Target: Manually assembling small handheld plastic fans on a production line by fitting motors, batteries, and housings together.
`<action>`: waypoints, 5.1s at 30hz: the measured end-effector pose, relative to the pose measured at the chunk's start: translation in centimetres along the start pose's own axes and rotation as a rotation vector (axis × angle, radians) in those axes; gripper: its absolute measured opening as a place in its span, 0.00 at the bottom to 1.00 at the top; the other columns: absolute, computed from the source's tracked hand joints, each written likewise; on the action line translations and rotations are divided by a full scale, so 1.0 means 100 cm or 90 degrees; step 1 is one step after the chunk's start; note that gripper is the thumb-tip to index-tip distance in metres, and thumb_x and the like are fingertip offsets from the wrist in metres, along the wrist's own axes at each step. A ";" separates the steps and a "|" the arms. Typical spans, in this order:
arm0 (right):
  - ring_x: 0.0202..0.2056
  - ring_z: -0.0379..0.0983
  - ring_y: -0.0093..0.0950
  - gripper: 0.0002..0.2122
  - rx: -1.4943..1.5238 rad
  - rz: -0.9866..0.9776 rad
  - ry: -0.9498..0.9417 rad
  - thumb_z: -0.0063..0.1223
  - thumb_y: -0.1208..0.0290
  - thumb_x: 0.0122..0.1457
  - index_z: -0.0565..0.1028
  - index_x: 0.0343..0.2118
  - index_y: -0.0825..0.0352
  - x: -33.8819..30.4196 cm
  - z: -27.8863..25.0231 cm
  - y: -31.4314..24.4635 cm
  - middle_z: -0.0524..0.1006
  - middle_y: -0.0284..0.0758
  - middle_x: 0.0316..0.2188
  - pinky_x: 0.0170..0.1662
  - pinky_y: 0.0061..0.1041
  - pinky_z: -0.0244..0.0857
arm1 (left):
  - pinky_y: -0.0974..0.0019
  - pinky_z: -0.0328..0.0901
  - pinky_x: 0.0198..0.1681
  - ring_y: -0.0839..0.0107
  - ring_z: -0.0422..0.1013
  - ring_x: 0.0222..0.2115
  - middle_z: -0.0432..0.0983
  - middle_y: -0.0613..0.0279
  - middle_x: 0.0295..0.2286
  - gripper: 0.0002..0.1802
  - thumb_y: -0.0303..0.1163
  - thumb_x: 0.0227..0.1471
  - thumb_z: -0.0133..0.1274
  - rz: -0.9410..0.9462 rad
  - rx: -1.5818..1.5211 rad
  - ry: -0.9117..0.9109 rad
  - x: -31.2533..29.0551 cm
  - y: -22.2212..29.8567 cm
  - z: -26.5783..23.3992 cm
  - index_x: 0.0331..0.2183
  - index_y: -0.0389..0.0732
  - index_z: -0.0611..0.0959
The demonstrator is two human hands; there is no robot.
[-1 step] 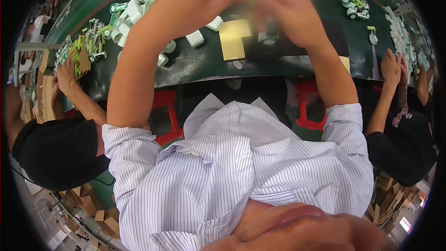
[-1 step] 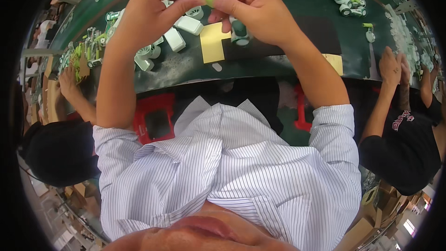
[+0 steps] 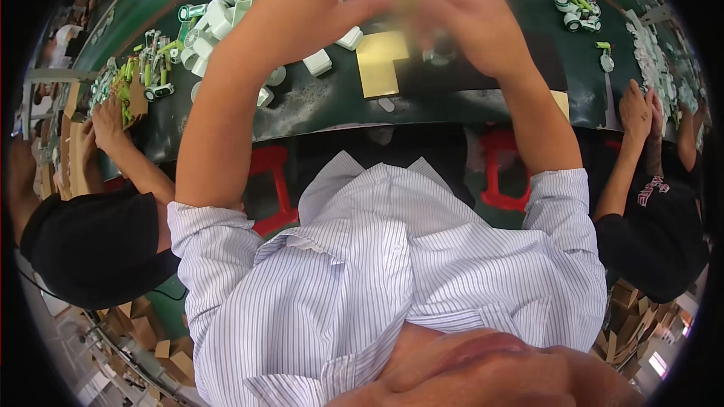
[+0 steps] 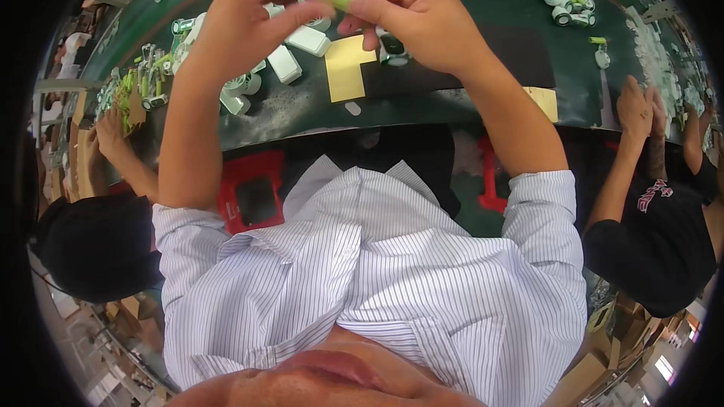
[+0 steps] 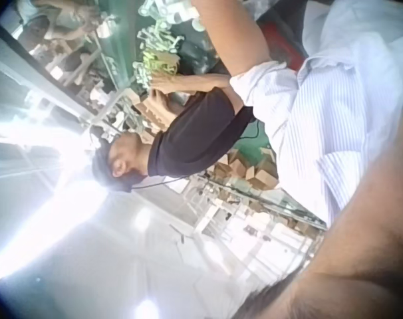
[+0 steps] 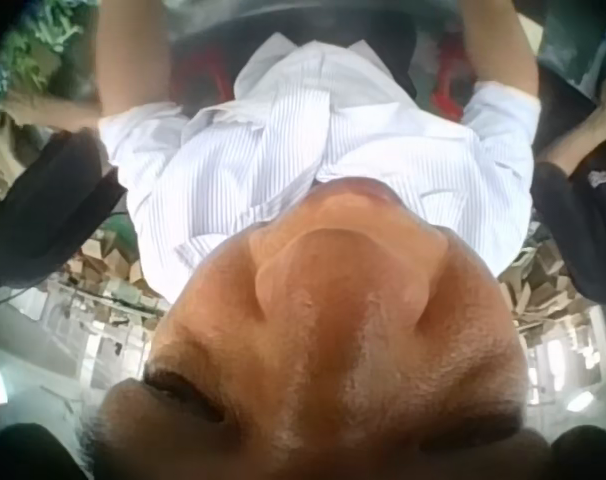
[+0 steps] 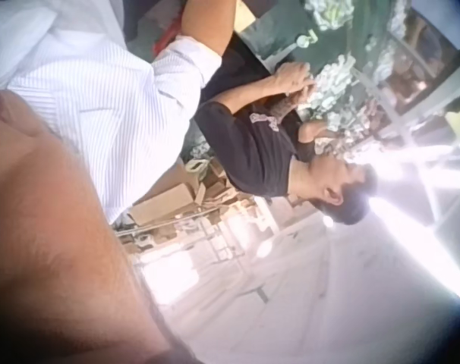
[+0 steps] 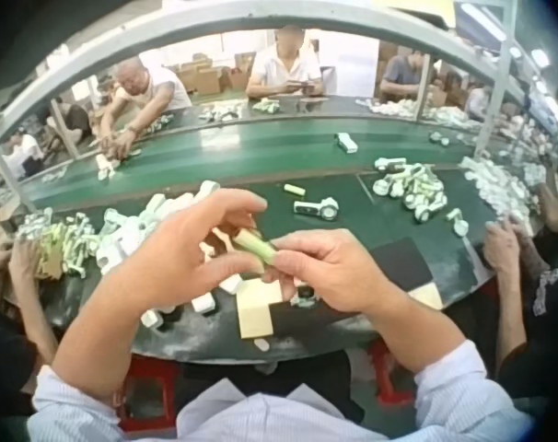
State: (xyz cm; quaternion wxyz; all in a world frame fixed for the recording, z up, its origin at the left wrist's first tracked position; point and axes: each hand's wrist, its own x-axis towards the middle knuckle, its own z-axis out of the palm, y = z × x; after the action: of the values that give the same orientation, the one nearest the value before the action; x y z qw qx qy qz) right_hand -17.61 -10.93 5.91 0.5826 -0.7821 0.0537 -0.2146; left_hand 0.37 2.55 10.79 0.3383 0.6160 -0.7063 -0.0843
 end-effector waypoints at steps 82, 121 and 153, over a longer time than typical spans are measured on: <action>0.29 0.77 0.42 0.09 -0.244 0.165 0.251 0.49 0.69 0.58 0.68 0.34 0.70 -0.034 0.024 0.027 0.77 0.45 0.24 0.31 0.34 0.69 | 0.59 0.68 0.47 0.62 0.70 0.46 0.67 0.46 0.50 0.21 0.28 0.60 0.45 -0.205 -0.663 0.352 -0.008 0.007 0.146 0.53 0.38 0.63; 0.40 0.75 0.41 0.21 -0.268 0.120 0.224 0.50 0.70 0.53 0.66 0.50 0.70 -0.011 -0.002 0.012 0.78 0.47 0.36 0.43 0.36 0.67 | 0.74 0.69 0.30 0.77 0.72 0.32 0.75 0.61 0.39 0.20 0.23 0.54 0.47 -0.280 -0.608 0.108 0.005 -0.011 0.129 0.49 0.33 0.71; 0.49 0.66 0.36 0.13 -0.584 -0.089 -0.135 0.57 0.71 0.54 0.76 0.43 0.66 -0.034 0.023 0.093 0.69 0.38 0.48 0.51 0.34 0.65 | 0.74 0.69 0.43 0.62 0.73 0.45 0.72 0.48 0.45 0.23 0.25 0.55 0.48 -0.496 -0.831 0.125 -0.076 -0.024 0.074 0.51 0.25 0.69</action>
State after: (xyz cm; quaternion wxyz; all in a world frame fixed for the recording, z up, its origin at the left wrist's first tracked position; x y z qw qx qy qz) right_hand -18.22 -10.71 -4.27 0.1632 -0.9780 0.0301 -0.1262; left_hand -1.89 6.82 1.07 0.6406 0.5005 -0.2115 -0.5426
